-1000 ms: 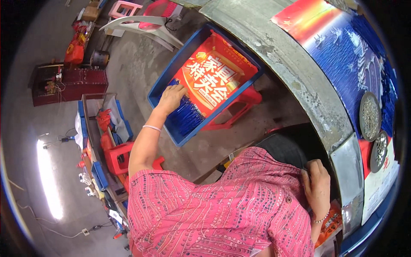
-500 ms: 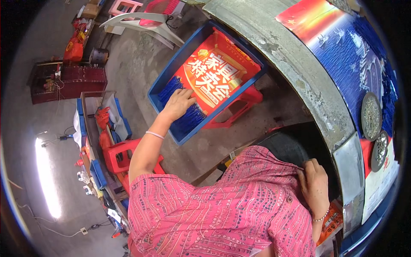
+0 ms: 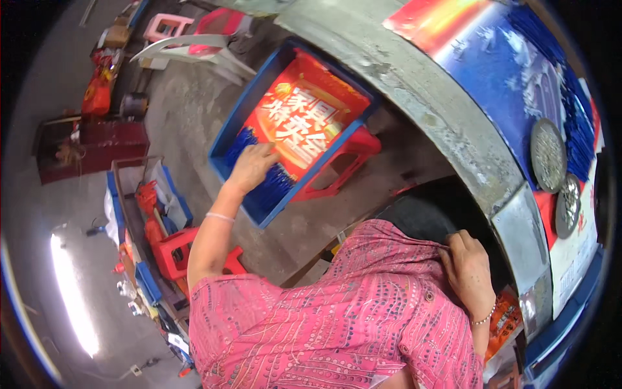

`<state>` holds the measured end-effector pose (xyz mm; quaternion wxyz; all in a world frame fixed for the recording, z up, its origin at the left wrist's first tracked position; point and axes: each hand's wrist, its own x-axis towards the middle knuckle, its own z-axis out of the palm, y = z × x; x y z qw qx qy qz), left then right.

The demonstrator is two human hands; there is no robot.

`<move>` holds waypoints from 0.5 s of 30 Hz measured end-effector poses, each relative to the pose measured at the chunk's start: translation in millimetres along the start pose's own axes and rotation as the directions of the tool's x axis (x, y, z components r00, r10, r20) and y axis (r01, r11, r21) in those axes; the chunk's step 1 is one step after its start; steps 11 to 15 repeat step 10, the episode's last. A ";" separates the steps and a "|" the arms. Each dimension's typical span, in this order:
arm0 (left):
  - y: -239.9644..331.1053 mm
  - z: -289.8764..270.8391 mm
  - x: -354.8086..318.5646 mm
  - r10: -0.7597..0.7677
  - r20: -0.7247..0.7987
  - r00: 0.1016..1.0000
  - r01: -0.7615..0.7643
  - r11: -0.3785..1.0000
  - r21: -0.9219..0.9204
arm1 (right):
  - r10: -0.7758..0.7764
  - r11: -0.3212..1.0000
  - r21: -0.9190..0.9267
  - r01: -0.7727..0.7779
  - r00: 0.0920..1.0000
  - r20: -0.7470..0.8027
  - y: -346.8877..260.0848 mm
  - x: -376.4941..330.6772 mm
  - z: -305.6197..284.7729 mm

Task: The person is assembling small blue plastic parts with metallic components at a manual workstation.

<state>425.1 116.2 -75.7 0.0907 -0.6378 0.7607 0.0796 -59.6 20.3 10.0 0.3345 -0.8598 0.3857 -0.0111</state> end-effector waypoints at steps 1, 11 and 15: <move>0.0 -8.9 8.8 -0.017 -0.104 0.994 0.011 0.998 -0.060 | 0.000 1.000 0.004 0.000 1.000 0.011 3.3 -1.9 -0.1; 36.3 -225.6 60.3 -0.199 -0.679 0.706 -0.002 0.959 -0.283 | -0.150 0.989 0.000 0.150 0.988 -0.027 9.8 1.8 7.6; 36.3 -225.6 60.3 -0.199 -0.679 0.706 -0.002 0.959 -0.283 | -0.150 0.989 0.000 0.150 0.988 -0.027 9.8 1.8 7.6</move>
